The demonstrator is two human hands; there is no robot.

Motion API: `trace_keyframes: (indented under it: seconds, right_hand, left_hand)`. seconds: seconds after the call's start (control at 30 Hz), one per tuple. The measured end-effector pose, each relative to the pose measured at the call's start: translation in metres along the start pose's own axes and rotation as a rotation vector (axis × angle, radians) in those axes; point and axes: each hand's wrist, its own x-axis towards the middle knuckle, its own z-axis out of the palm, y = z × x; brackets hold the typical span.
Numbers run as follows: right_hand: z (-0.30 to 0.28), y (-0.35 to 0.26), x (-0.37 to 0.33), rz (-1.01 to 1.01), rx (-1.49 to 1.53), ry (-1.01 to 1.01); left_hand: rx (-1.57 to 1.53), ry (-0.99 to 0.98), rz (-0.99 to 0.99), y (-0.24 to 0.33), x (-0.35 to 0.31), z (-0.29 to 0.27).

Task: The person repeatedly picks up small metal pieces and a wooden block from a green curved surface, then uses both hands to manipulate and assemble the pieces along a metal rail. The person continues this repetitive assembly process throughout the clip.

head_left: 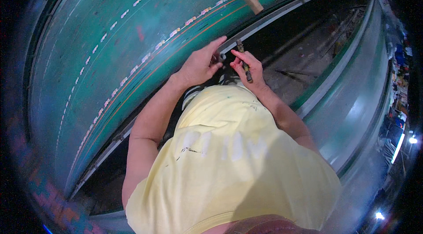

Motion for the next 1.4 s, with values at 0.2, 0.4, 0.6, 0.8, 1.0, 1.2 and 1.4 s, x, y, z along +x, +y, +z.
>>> trace_keyframes:
  seconds: [0.2,0.4,0.6,0.8,1.0,1.2,1.4]
  right_hand:
    - [-0.011,-0.004,0.005,0.104,0.056,-0.01]
    - [-0.034,0.015,0.016,0.181,0.199,-0.072]
    - [-0.075,0.052,0.039,0.292,0.412,0.061]
    - [-0.16,0.121,0.074,0.314,0.36,0.134]
    - [-0.263,0.184,0.101,0.294,0.326,0.334]
    - [-0.339,0.22,0.12,0.35,0.424,0.425]
    - [-0.365,0.253,0.149,0.337,0.353,0.414]
  left_hand:
    - [0.039,0.035,0.111,0.005,0.017,0.02]
    - [-0.048,-0.016,0.049,0.013,0.038,0.023]
    - [-0.249,0.037,0.058,-0.007,0.119,0.025]
    - [0.016,0.593,-0.258,-0.041,0.293,0.019]
    - [0.31,0.907,-0.68,-0.073,0.395,0.006]
    - [-0.175,0.959,-0.589,-0.112,0.378,-0.028]
    - [-0.326,1.089,-0.599,-0.081,0.323,-0.08]
